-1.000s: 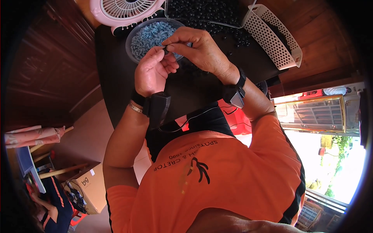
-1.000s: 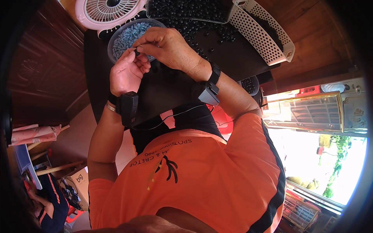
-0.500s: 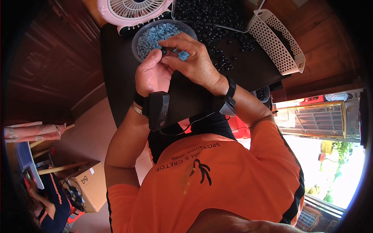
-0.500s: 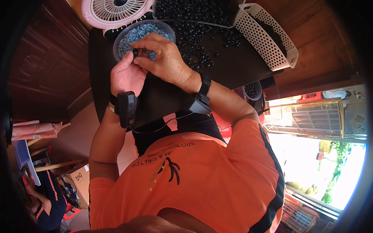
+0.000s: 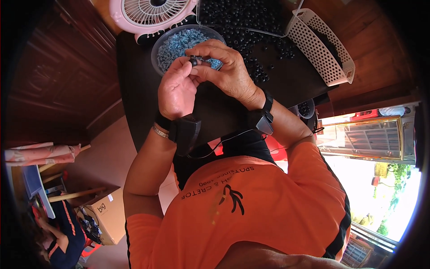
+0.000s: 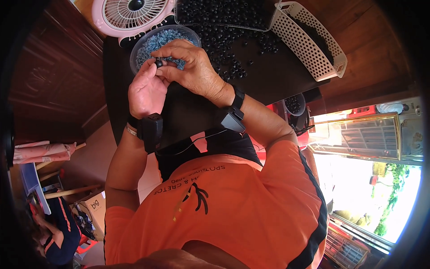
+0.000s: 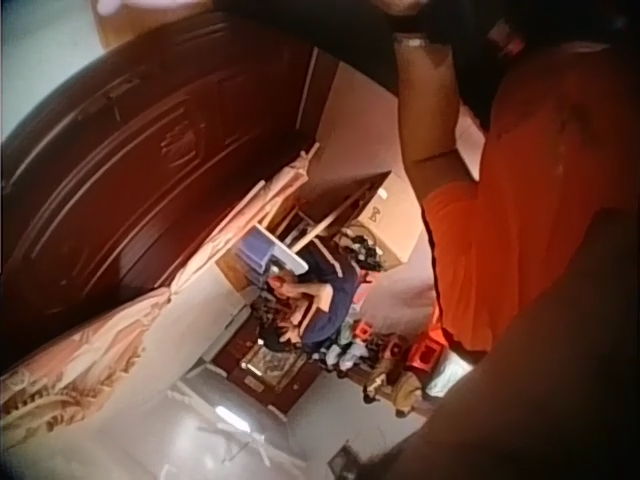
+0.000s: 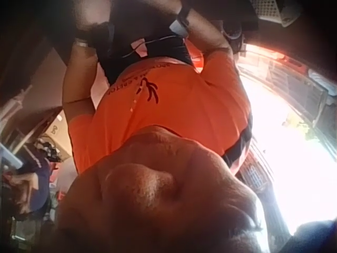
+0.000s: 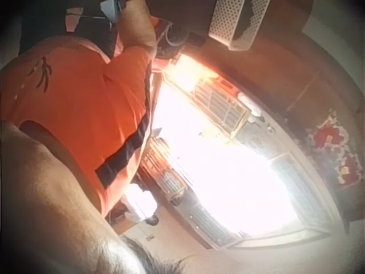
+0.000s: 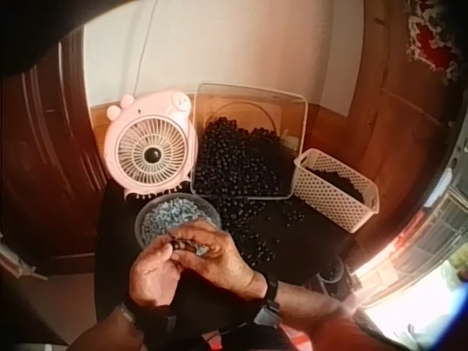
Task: The person assembles small black plastic components by repeatedly picking them up and fitting small pieces into them by hand.
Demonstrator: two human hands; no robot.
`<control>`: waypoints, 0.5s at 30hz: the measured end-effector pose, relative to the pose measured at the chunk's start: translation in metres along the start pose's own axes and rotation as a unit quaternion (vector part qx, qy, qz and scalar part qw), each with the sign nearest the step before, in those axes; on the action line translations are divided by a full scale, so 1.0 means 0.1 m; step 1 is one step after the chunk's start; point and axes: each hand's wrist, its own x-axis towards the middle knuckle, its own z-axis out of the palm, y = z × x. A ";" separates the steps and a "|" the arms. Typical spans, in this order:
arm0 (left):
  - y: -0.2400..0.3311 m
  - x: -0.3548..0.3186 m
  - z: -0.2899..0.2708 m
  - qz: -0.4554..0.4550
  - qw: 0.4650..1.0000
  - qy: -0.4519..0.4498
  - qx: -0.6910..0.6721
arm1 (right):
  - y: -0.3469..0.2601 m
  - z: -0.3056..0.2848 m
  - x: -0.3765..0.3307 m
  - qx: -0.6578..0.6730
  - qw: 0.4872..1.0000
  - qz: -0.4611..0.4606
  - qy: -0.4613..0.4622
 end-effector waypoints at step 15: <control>-0.05 0.00 0.01 0.055 0.991 -0.036 0.117 | 0.00 -0.04 -0.02 -0.172 0.977 -0.118 0.050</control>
